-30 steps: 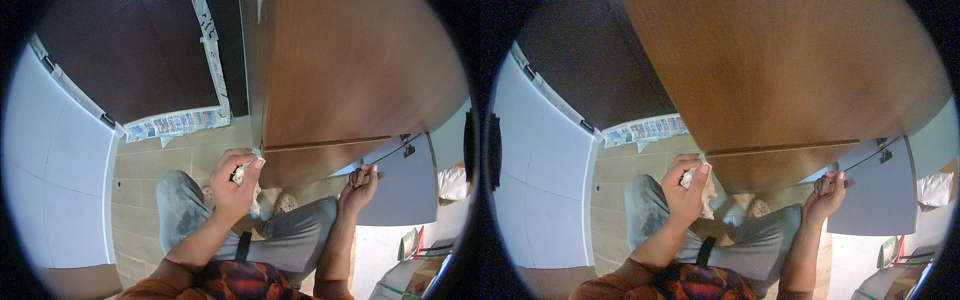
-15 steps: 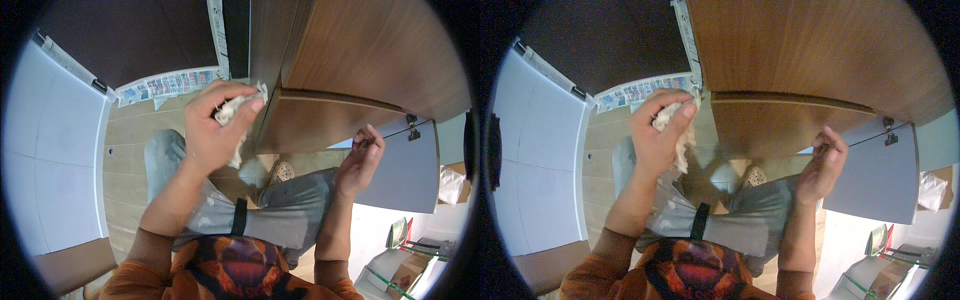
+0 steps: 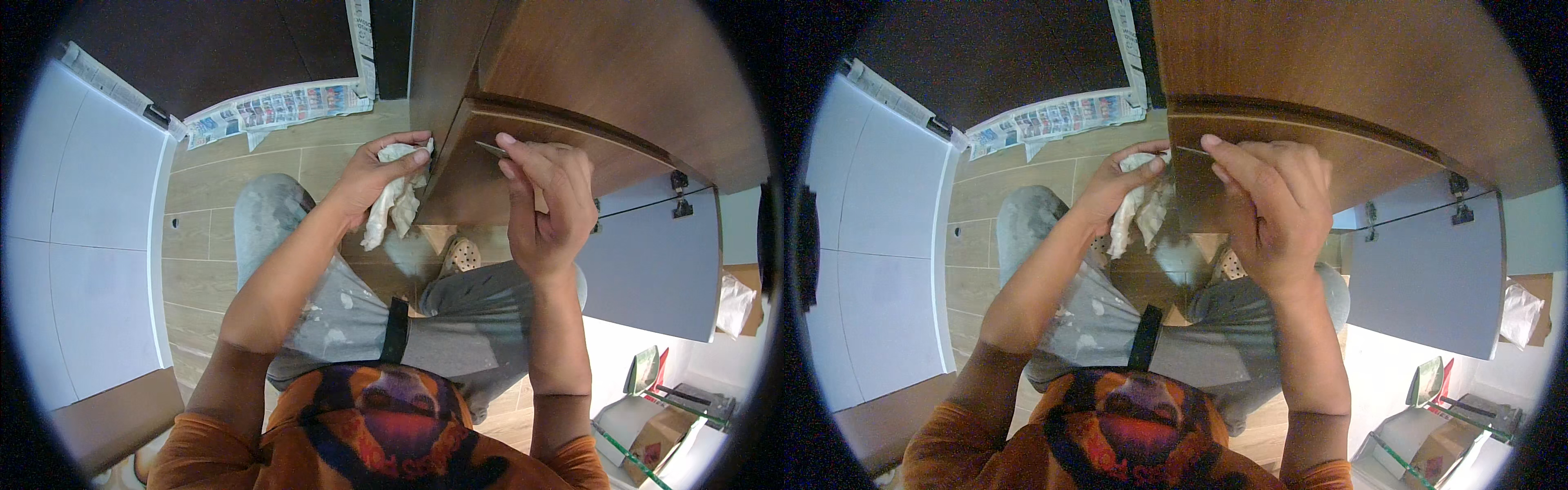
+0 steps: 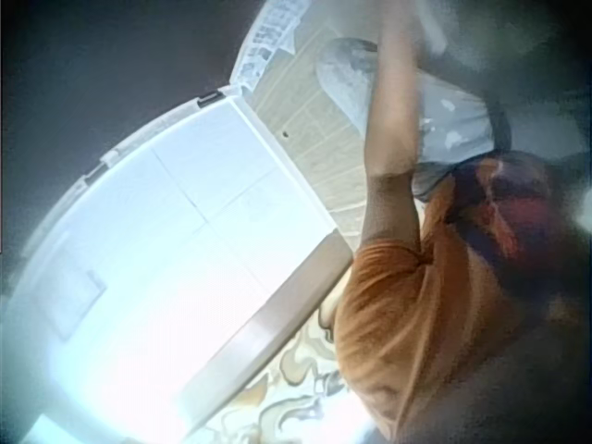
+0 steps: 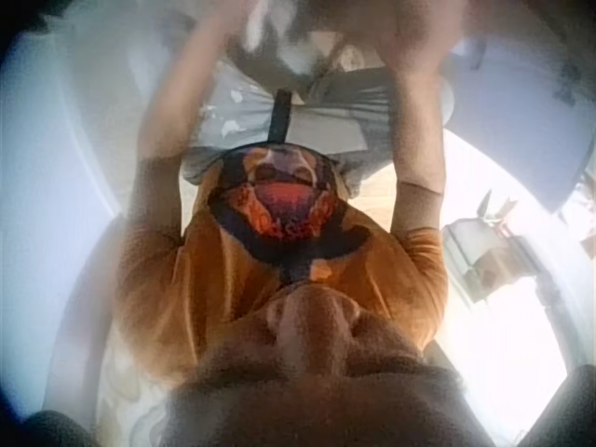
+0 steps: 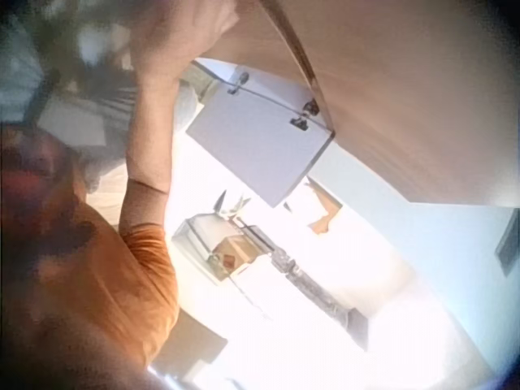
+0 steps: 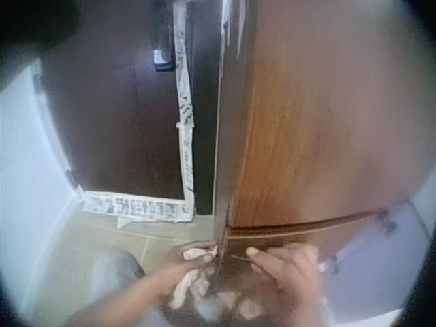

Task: The person kneels and cleans the edges and seams of a wooden cabinet door using a cloth and a small scraping tool. They repeatedly wipe and scrape along the door's perimeter and inner edges.

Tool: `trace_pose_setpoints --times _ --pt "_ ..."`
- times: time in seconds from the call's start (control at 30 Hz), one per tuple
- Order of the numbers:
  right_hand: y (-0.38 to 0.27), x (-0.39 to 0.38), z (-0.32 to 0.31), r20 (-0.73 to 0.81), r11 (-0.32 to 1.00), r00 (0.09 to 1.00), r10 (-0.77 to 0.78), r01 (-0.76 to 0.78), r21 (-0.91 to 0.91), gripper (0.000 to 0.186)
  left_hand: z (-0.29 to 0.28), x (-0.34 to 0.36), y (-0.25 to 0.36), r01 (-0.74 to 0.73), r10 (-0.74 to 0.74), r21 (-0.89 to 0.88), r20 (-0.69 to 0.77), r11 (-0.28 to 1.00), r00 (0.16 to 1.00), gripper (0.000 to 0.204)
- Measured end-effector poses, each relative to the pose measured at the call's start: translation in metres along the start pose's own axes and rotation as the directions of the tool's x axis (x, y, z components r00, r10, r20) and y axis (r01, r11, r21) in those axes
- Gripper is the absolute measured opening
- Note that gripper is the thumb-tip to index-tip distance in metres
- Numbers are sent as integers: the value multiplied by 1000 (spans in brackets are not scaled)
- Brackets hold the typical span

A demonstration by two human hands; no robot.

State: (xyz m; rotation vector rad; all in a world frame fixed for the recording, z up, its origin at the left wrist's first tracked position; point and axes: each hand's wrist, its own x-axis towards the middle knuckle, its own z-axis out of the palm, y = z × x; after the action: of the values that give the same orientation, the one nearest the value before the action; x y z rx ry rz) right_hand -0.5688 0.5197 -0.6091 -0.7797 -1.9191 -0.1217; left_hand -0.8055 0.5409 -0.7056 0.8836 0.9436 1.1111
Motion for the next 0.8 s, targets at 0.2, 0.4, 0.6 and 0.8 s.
trace_pose_setpoints --times 0.2,0.4,0.6,0.8 --pt "4 2 13 -90 991 996 -15 26 131 35 -4 0 -3 36 -36 68 3 997 999 50" --pt "5 1 19 -198 996 980 -4 22 87 39 0 0 -2 36 -36 36 11 999 999 51" --pt "6 1 20 -224 998 975 3 11 59 37 1 -2 -2 46 -46 27 25 999 999 55" --pt "7 0 20 -217 999 976 -1 8 33 35 2 -2 -1 52 -54 53 25 997 998 58"
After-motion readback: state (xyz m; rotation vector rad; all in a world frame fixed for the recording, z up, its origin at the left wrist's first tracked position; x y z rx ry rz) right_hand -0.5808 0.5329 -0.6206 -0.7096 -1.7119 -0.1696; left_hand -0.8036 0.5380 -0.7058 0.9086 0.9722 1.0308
